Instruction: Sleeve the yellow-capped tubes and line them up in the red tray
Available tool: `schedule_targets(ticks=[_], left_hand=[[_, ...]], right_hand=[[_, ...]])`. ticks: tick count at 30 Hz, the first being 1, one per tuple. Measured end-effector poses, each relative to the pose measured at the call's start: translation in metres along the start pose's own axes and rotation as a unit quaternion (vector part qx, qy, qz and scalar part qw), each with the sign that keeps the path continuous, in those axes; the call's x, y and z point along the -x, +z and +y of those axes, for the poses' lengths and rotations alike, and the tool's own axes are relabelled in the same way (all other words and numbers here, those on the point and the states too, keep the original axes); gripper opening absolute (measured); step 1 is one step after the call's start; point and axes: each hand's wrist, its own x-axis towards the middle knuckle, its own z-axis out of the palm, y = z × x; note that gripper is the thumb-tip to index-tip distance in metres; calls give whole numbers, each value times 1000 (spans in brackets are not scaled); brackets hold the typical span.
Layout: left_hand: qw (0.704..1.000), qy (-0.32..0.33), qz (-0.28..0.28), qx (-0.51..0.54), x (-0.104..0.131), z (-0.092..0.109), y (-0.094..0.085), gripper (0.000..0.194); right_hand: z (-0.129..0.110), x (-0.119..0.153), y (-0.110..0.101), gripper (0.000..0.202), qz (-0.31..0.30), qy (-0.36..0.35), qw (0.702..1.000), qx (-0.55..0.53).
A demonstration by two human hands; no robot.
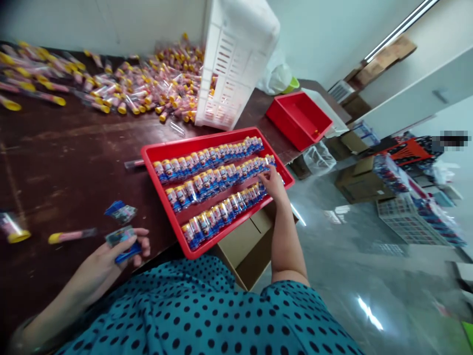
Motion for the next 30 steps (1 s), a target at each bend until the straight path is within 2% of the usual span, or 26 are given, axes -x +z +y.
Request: schedule_targets(ticks=[2, 5, 7, 10, 12, 13, 15, 17, 19, 21, 23, 26, 28, 30], left_hand=[[1000, 5, 9, -19, -1, -2, -4, 31], [999, 18, 20, -36, 0, -3, -8, 38], [998, 26, 27, -41, 1, -4, -11, 41], [997, 44, 27, -49, 6, -8, -18, 35], [997, 61, 27, -47, 8, -12, -22, 31], [996, 68, 32, -43, 9, -14, -25, 31], [996, 75, 45, -25, 10, -16, -29, 32], [995, 81, 52, 4, 11, -17, -32, 35], [994, 87, 57, 38, 13, -15, -36, 35], [992, 95, 64, 57, 15, -13, -41, 34], [989, 110, 83, 54, 17, -10, -47, 33], [983, 137, 112, 46, 21, -7, -56, 32], [979, 149, 120, 64, 23, -5, -60, 32], [975, 157, 123, 96, 24, -2, -63, 35]], right_hand=[[12, 7, 3, 47, -49, 22, 998, 10], [13, 22, 14, 41, -108, 20, 994, 18], [9, 28, 17, 35, -100, 18, 994, 50], [-10, 24, 19, 31, -36, 4, 996, 85], [-43, 19, 32, 31, -22, -42, 997, 56], [-66, 18, 43, 31, -39, -81, 996, 24], [-124, 19, 74, 29, -124, -175, 976, -50], [-185, 21, 113, 23, -223, -299, 925, -72], [-236, 14, 153, 21, -284, -397, 873, 7], [-273, -6, 188, 26, -302, -413, 845, 156], [-295, -33, 214, 34, -303, -384, 831, 265], [-313, -62, 242, 43, -314, -373, 816, 310], [-319, -63, 256, 36, -329, -380, 803, 319], [-322, -52, 266, 26, -344, -392, 795, 310]])
